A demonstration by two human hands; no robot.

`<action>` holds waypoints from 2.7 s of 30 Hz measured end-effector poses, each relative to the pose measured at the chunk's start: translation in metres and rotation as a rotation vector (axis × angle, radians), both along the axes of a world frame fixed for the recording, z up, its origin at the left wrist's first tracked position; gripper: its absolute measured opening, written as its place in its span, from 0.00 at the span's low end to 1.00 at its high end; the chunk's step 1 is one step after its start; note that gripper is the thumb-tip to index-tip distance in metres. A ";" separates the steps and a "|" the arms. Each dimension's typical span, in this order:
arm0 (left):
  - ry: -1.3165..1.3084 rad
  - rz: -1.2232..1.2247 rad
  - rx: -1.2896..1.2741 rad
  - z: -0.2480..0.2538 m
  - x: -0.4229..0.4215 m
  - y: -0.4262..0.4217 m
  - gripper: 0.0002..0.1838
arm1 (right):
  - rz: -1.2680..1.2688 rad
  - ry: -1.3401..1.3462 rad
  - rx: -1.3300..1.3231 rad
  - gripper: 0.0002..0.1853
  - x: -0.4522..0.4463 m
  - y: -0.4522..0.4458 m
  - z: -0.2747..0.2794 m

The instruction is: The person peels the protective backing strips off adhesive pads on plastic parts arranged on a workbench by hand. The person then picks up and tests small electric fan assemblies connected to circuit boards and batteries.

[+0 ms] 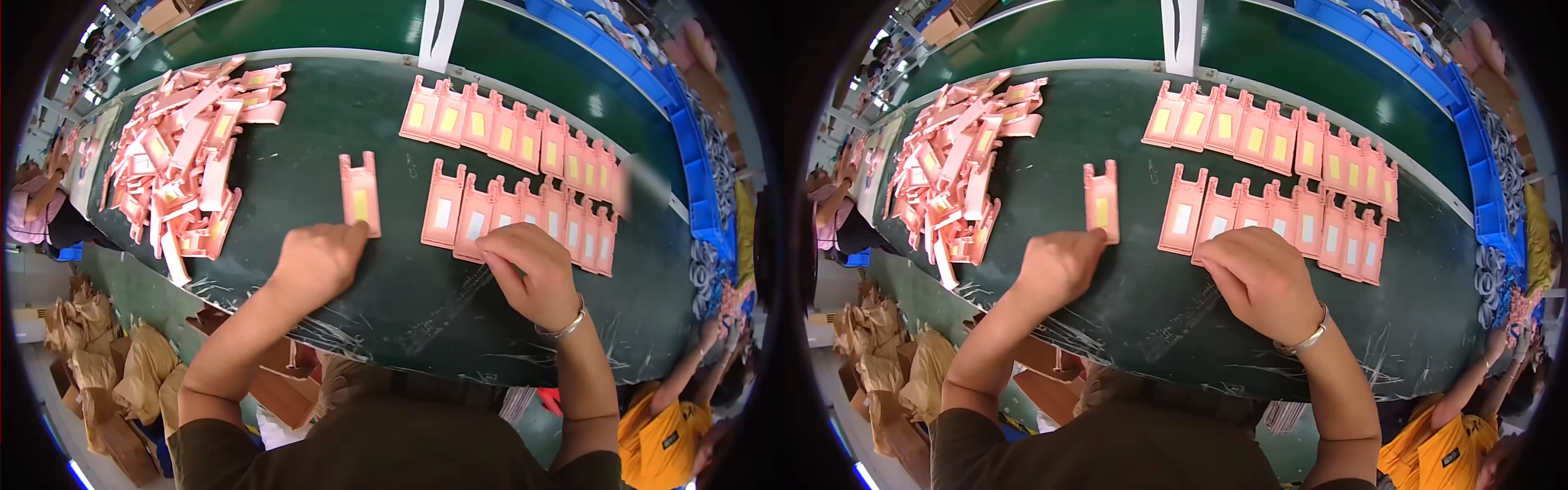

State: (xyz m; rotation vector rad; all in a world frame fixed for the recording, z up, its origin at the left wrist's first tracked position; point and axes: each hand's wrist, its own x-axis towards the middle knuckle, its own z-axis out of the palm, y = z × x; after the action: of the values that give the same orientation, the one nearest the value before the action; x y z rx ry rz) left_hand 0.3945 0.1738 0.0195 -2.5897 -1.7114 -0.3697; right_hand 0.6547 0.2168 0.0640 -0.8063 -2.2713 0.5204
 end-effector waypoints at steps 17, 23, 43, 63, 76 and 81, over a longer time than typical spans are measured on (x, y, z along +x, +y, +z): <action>-0.097 -0.224 -0.276 0.018 -0.001 0.073 0.41 | 0.107 -0.426 0.209 0.06 -0.066 0.048 -0.035; -0.218 -0.241 -0.430 0.016 0.006 0.077 0.43 | 0.027 -0.495 -0.006 0.21 -0.085 0.037 -0.030; -0.433 -0.233 -0.345 -0.002 -0.010 0.072 0.50 | -0.171 -0.064 0.069 0.12 -0.052 0.079 -0.032; -1.890 0.425 -1.642 -0.042 -0.022 -0.194 0.11 | -0.045 0.073 -0.263 0.08 0.009 -0.078 0.024; 0.019 0.776 -0.717 -0.208 -0.174 -0.145 0.28 | -0.019 0.054 -0.428 0.08 0.004 -0.090 0.043; -0.706 0.302 -1.154 -0.020 -0.140 -0.170 0.13 | 0.050 0.066 -0.745 0.10 0.020 -0.077 0.032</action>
State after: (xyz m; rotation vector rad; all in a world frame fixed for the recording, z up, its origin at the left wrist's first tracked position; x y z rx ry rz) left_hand 0.2542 0.0040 -0.0002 -2.8991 -3.3147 -0.3757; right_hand 0.6749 0.1393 0.0960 -1.0511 -2.0284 1.4370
